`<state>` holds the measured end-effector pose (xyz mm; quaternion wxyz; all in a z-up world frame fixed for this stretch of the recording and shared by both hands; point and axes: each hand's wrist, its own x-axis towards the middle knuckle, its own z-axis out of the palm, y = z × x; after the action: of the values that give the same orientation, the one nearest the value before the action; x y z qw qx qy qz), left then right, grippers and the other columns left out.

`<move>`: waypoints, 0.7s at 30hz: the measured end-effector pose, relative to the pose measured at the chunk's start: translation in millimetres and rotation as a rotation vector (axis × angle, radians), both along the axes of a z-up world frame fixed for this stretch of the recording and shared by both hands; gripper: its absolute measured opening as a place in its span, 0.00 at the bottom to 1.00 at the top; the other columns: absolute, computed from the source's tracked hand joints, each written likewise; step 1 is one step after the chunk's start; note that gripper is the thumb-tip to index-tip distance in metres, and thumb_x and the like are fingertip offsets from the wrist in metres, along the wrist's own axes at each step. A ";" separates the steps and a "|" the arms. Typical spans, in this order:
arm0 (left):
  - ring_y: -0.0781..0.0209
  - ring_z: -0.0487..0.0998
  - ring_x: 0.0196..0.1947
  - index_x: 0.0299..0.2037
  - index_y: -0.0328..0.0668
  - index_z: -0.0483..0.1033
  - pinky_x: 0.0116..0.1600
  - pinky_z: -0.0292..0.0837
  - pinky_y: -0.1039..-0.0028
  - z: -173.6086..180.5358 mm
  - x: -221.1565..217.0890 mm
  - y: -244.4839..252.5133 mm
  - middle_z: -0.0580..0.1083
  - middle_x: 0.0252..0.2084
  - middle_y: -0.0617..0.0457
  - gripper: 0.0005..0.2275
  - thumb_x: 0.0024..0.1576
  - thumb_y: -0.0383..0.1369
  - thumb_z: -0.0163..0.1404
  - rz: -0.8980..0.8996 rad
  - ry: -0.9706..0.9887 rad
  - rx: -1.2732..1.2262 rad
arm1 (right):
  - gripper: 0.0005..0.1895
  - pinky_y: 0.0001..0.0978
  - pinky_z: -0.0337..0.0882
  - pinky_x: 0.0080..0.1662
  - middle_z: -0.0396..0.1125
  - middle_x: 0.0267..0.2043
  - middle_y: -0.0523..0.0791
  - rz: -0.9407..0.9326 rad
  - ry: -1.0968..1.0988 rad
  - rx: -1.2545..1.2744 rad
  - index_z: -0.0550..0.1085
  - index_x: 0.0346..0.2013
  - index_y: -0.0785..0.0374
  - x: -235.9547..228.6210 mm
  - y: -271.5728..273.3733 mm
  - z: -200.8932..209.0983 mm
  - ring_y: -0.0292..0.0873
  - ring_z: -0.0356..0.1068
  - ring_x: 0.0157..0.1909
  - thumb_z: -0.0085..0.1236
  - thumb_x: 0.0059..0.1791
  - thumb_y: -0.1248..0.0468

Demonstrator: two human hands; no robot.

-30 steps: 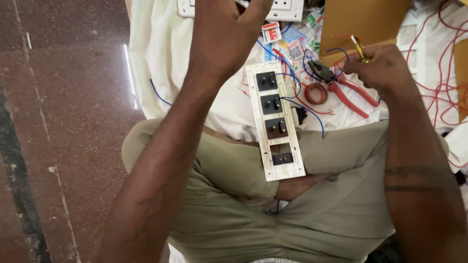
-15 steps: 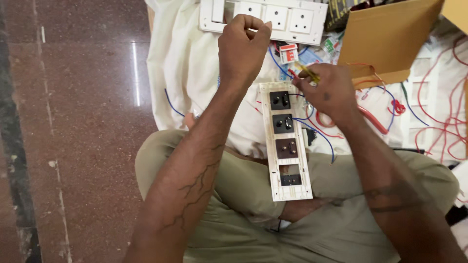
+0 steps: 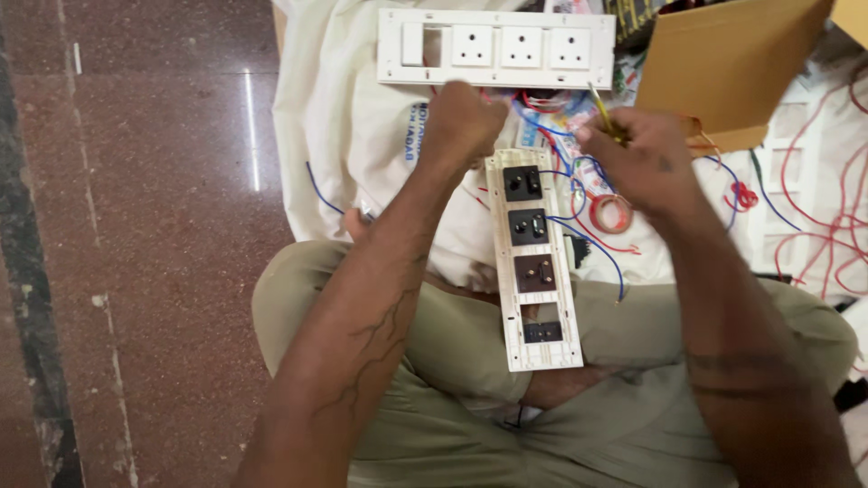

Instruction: The person wires an electrical power strip housing by stripping wire ends and securing them into the screw terminals of individual sockets using a screwdriver and pliers.

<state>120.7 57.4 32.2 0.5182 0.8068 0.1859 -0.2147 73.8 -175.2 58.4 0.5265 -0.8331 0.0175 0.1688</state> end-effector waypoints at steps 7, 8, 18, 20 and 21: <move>0.55 0.79 0.19 0.39 0.28 0.74 0.25 0.79 0.67 -67.8 23.8 -28.5 0.78 0.25 0.42 0.16 0.59 0.40 0.52 0.423 0.133 -0.758 | 0.14 0.25 0.57 0.30 0.63 0.27 0.36 0.054 -0.049 0.136 0.77 0.39 0.66 10.5 14.2 15.8 0.28 0.56 0.28 0.62 0.56 0.56; 0.52 0.78 0.18 0.40 0.29 0.74 0.23 0.78 0.65 -80.2 35.6 -33.5 0.77 0.24 0.42 0.13 0.58 0.36 0.52 0.547 0.054 -0.889 | 0.14 0.26 0.58 0.30 0.64 0.27 0.37 0.190 -0.144 -0.002 0.78 0.40 0.66 9.7 9.4 21.0 0.28 0.56 0.30 0.62 0.56 0.56; 0.55 0.80 0.29 0.37 0.30 0.73 0.38 0.80 0.68 -126.4 88.1 -12.3 0.76 0.30 0.46 0.06 0.61 0.27 0.55 0.562 -0.341 -1.208 | 0.15 0.35 0.69 0.33 0.73 0.28 0.51 0.148 -0.119 -0.642 0.82 0.48 0.65 18.7 -95.1 18.8 0.40 0.69 0.27 0.66 0.54 0.56; 0.57 0.81 0.29 0.38 0.31 0.76 0.35 0.79 0.70 -118.8 81.6 -8.7 0.79 0.31 0.46 0.06 0.59 0.28 0.54 0.463 -0.242 -1.056 | 0.14 0.37 0.69 0.28 0.73 0.28 0.47 -0.002 0.049 -0.613 0.82 0.45 0.61 16.5 -106.4 15.2 0.39 0.68 0.24 0.68 0.50 0.57; 0.57 0.81 0.29 0.38 0.31 0.76 0.35 0.79 0.70 -110.6 80.3 -8.9 0.79 0.31 0.46 0.06 0.59 0.28 0.54 0.457 -0.233 -1.060 | 0.14 0.37 0.69 0.28 0.73 0.28 0.47 -0.010 0.056 -0.617 0.82 0.45 0.61 14.4 -112.2 13.9 0.39 0.68 0.24 0.68 0.50 0.57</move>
<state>201.0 48.5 -78.4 0.9008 0.3956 0.1643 -0.0711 88.2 -287.4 72.3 0.2487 -0.9486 0.0863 0.1757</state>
